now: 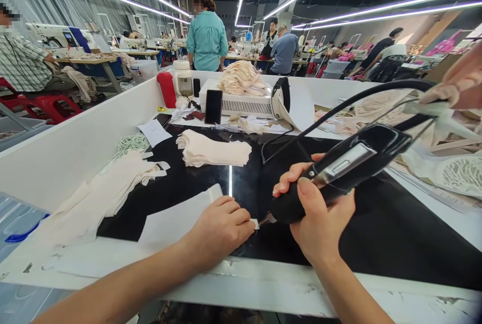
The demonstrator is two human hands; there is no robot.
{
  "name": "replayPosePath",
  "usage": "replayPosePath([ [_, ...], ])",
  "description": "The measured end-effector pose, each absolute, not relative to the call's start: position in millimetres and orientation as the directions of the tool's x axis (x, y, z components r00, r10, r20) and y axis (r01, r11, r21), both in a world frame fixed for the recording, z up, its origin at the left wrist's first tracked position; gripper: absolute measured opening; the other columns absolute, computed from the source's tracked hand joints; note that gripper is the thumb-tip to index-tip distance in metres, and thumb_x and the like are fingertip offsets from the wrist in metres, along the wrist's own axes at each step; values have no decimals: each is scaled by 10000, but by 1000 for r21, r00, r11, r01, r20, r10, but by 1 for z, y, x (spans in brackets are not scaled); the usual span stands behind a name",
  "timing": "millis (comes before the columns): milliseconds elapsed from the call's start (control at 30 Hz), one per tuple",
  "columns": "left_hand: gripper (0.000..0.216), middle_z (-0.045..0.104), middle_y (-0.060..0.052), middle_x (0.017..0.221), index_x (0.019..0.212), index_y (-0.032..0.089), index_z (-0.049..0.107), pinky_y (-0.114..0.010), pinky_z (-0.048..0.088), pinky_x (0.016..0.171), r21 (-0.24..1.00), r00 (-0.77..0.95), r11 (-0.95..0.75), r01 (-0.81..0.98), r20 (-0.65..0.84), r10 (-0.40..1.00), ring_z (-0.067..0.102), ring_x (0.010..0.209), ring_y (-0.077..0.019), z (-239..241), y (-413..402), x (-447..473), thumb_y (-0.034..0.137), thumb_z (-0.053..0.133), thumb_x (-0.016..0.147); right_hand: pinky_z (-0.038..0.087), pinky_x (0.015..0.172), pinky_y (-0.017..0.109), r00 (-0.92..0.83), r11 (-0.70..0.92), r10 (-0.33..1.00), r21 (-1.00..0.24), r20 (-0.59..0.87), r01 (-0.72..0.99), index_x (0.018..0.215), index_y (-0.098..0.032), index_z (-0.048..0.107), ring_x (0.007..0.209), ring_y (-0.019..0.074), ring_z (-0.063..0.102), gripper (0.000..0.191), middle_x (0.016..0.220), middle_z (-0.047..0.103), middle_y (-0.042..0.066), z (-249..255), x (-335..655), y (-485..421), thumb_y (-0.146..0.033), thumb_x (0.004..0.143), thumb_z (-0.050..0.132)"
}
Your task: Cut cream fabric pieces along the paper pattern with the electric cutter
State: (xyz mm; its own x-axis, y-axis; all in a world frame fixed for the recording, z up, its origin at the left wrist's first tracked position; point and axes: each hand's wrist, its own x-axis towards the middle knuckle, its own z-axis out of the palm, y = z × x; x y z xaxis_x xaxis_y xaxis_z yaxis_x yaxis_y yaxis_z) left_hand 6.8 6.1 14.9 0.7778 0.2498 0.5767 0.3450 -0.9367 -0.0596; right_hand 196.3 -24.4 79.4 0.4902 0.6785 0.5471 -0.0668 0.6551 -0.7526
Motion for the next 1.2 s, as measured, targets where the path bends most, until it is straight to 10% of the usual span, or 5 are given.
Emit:
replayPosePath([
  [1200,213,778,-18,953,994,172,735,-325,532,903,100,827,-971,217,510,237,687,901,-171,18,10,-24,96,626,1161,657,614,294,509,642,672,-766,538,-38,1215,-281,696,644,154,694,462,866,727,-44,81,206,-38,-382,902,1022],
])
